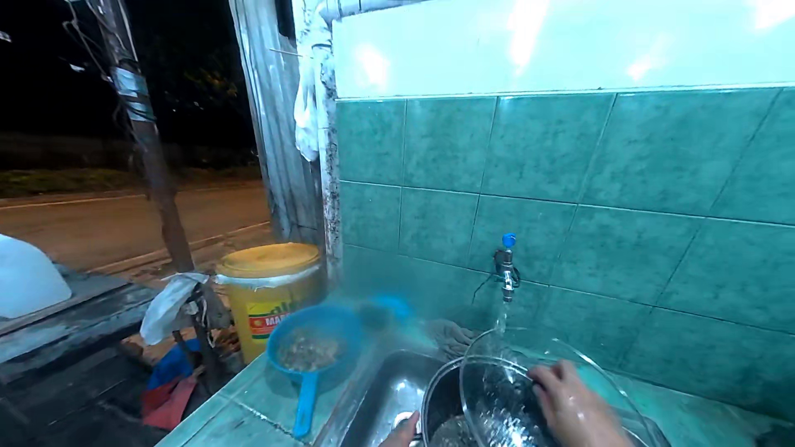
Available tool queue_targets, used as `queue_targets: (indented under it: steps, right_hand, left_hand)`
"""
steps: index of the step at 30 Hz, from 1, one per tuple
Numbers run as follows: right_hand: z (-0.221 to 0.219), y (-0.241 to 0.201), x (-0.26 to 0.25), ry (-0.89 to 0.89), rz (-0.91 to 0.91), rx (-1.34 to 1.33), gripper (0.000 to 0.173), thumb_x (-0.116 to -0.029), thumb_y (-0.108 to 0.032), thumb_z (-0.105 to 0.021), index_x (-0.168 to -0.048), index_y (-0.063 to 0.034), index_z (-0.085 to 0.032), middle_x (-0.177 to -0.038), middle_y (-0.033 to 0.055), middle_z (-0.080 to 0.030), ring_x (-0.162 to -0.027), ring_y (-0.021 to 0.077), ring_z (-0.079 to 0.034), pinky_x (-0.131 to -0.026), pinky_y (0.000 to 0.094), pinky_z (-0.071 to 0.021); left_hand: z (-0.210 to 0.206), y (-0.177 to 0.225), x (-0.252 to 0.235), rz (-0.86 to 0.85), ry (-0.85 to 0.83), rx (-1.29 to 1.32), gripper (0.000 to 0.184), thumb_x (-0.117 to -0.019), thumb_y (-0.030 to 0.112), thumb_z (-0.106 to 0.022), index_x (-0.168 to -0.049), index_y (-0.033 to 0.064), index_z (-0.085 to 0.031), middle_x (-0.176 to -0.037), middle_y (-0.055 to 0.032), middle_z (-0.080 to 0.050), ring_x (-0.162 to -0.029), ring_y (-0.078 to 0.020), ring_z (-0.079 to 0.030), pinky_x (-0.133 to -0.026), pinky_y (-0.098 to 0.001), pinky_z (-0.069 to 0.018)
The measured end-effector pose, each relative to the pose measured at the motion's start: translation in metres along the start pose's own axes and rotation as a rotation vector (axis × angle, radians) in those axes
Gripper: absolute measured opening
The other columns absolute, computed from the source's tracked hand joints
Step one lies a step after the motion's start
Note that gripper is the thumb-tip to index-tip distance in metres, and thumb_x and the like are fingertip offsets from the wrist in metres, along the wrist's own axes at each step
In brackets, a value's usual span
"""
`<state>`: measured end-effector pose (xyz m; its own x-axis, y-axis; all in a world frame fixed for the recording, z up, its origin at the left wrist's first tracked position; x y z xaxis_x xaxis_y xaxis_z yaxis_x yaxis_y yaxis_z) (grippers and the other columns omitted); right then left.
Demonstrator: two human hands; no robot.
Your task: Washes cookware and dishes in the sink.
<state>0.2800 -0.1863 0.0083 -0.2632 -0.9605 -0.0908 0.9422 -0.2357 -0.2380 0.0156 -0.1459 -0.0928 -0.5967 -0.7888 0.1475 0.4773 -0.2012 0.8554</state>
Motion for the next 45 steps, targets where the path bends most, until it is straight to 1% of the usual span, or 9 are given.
queue_targets:
  steps: [8,15,20,29,32,34,38,42,45]
  right_hand:
    - [-0.068,-0.039,0.015,-0.074,-0.027,-0.03,0.033,-0.1026,-0.012,-0.054,-0.133,-0.0082,-0.068,-0.141,0.0338,-0.052,-0.112,0.0495,-0.065,-0.092,0.0602,-0.0549]
    - [-0.076,-0.042,0.022,-0.008,-0.041,-0.029,0.036,-0.1001,-0.005,-0.055,-0.133,-0.0086,-0.068,-0.139,0.035,-0.052,-0.119,0.0513,-0.06,-0.1,0.0608,-0.0504]
    - [-0.078,-0.038,0.022,0.045,-0.063,-0.077,0.034,-0.1029,-0.01,-0.052,-0.131,-0.011,-0.07,-0.139,0.0316,-0.055,-0.12,0.0499,-0.06,-0.101,0.0638,-0.0473]
    - [-0.08,-0.038,0.022,0.084,-0.036,-0.077,0.033,-0.1034,-0.011,-0.051,-0.129,-0.0111,-0.072,-0.136,0.031,-0.057,-0.119,0.0499,-0.06,-0.098,0.0641,-0.0471]
    - [-0.08,-0.037,0.024,0.109,-0.01,-0.094,0.033,-0.1021,-0.011,-0.052,-0.128,-0.0118,-0.072,-0.134,0.0295,-0.059,-0.118,0.0488,-0.061,-0.096,0.0643,-0.0478]
    - [-0.079,-0.031,0.024,0.136,0.001,-0.179,0.034,-0.1016,-0.018,-0.057,-0.133,-0.0114,-0.069,-0.134,0.028,-0.059,-0.118,0.0478,-0.061,-0.095,0.0646,-0.0475]
    - [-0.06,-0.001,0.016,0.244,-0.044,-0.72,0.077,-0.0954,-0.032,-0.068,-0.157,-0.0007,-0.036,-0.147,0.0298,-0.049,-0.122,0.0411,-0.059,-0.097,0.0542,-0.0521]
    - [-0.024,0.001,-0.007,0.231,0.03,-1.155,0.111,-0.0832,-0.044,-0.076,-0.166,-0.0108,-0.011,-0.16,0.0186,-0.038,-0.14,0.0281,-0.049,-0.108,0.0443,-0.0489]
    - [-0.02,-0.007,-0.015,0.086,0.11,-1.347,0.069,-0.0863,-0.021,-0.074,-0.146,-0.0004,-0.047,-0.123,0.0143,-0.069,-0.107,0.0223,-0.071,-0.092,0.04,-0.061]
  left_hand:
    - [0.105,0.056,-0.053,0.027,0.159,-0.492,0.052,-0.1051,0.032,-0.054,-0.153,0.0124,-0.048,-0.154,-0.0178,-0.046,-0.142,-0.0351,-0.044,-0.117,-0.0517,-0.0382]
    - [0.114,0.007,-0.162,0.208,0.103,-0.76,0.05,-0.1047,0.031,-0.053,-0.154,0.0235,-0.047,-0.164,-0.0282,-0.026,-0.141,-0.0515,-0.04,-0.109,-0.0646,-0.0398]
    - [0.113,-0.024,-0.201,0.362,0.119,-0.747,0.055,-0.1032,0.028,-0.056,-0.146,-0.0056,-0.048,-0.164,-0.0306,-0.021,-0.146,-0.051,-0.033,-0.112,-0.0614,-0.0387]
    - [0.148,0.006,-0.185,0.367,0.267,-0.459,0.051,-0.1075,0.029,-0.047,-0.14,-0.0099,-0.051,-0.156,-0.0278,-0.038,-0.146,-0.0421,-0.038,-0.118,-0.0538,-0.0346]
    - [0.172,0.029,-0.175,0.174,0.361,-0.298,0.042,-0.1095,0.026,-0.045,-0.123,-0.0103,-0.062,-0.126,-0.0315,-0.061,-0.117,-0.0425,-0.061,-0.102,-0.0565,-0.047]
    - [0.178,0.054,-0.156,0.042,0.375,-0.135,0.041,-0.1114,0.027,-0.043,-0.125,-0.0071,-0.061,-0.118,-0.0298,-0.063,-0.108,-0.0413,-0.063,-0.095,-0.0584,-0.0486]
    - [0.151,0.117,-0.097,-0.167,0.229,0.094,0.034,-0.1107,0.027,-0.046,-0.133,0.0058,-0.061,-0.139,-0.0134,-0.059,-0.125,-0.0285,-0.058,-0.104,-0.0511,-0.0464]
    - [0.087,0.151,-0.057,-0.294,-0.108,0.253,0.034,-0.109,0.018,-0.046,-0.135,0.001,-0.059,-0.141,-0.0106,-0.057,-0.127,-0.0195,-0.057,-0.109,-0.0392,-0.0472]
    - [0.047,0.145,-0.06,-0.271,-0.19,0.298,0.034,-0.1089,0.017,-0.046,-0.137,0.0013,-0.058,-0.144,-0.0115,-0.055,-0.127,-0.019,-0.058,-0.108,-0.0372,-0.0486]
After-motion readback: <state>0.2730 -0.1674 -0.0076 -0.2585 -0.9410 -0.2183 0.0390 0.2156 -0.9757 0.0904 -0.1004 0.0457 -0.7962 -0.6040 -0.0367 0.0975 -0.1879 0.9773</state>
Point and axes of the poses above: each hand's wrist, its own x-axis away from the middle knuckle, its own z-axis out of the back of the hand, y = z × x, the point moved 6 cm from there along -x, towards the middle knuckle
